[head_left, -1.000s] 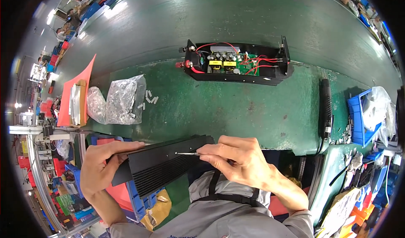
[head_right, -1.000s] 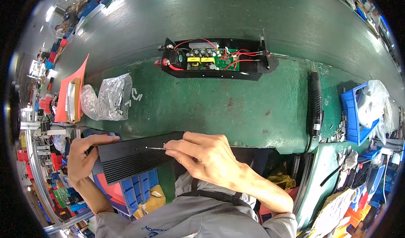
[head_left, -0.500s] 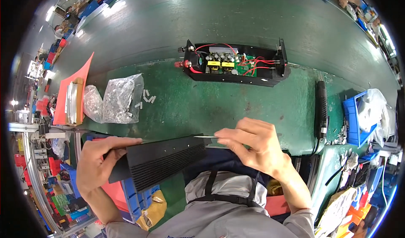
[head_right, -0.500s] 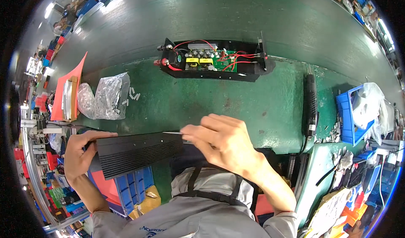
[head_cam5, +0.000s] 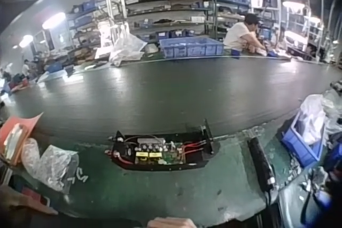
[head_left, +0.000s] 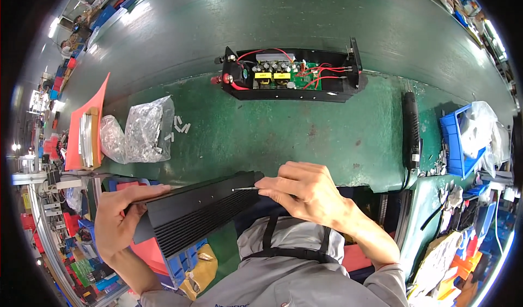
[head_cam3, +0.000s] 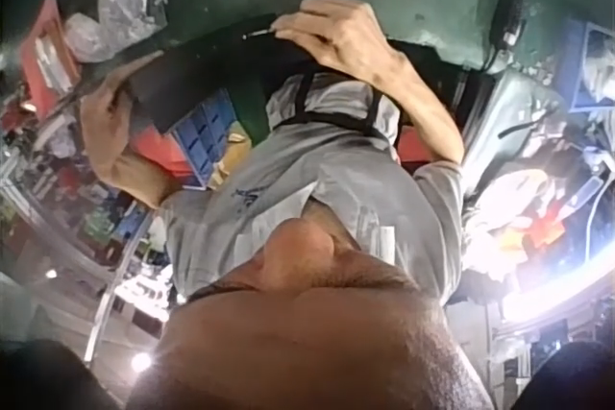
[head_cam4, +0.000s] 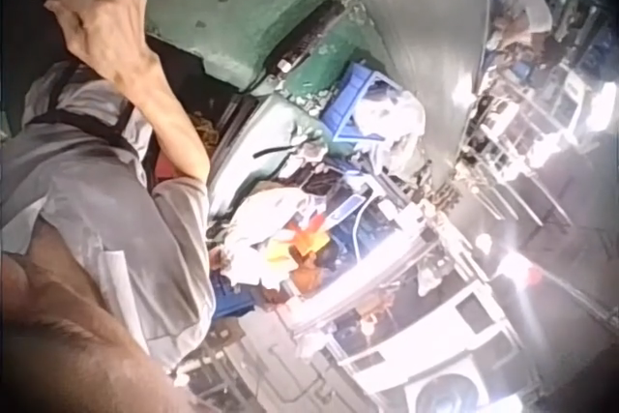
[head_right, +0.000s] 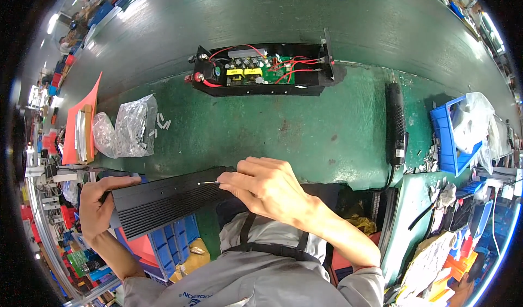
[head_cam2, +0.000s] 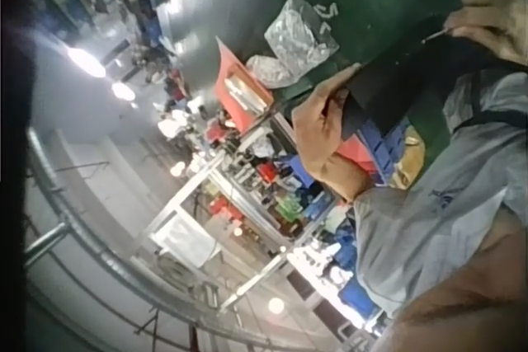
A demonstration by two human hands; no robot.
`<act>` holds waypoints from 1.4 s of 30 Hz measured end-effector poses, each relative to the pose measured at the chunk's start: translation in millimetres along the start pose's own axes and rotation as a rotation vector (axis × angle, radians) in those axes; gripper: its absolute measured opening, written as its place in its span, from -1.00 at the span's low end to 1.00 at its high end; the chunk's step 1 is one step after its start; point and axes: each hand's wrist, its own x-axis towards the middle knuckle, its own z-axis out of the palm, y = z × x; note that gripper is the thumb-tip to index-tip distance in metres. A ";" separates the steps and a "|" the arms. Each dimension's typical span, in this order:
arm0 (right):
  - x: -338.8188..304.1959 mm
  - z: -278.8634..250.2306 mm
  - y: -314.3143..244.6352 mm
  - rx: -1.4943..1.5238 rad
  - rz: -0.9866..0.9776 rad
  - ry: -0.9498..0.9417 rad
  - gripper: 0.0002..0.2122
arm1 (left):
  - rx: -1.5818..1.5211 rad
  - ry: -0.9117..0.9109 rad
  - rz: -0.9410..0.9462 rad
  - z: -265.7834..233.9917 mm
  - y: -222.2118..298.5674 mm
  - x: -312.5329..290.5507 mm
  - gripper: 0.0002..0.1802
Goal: Assembling electronic components into a metal chassis on a factory production line.
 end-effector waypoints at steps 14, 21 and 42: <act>-0.2 1.4 1.0 0.008 -0.011 -0.016 -0.83 | -0.037 0.021 0.026 2.1 -5.5 -0.4 -0.47; 8.3 11.5 -0.8 0.014 0.014 -0.042 -0.83 | -0.028 -0.034 0.018 7.9 16.8 14.0 -0.56; 21.8 -44.8 -37.5 -0.538 -0.081 0.226 -0.73 | 0.182 -0.090 0.133 11.0 69.7 144.1 -0.75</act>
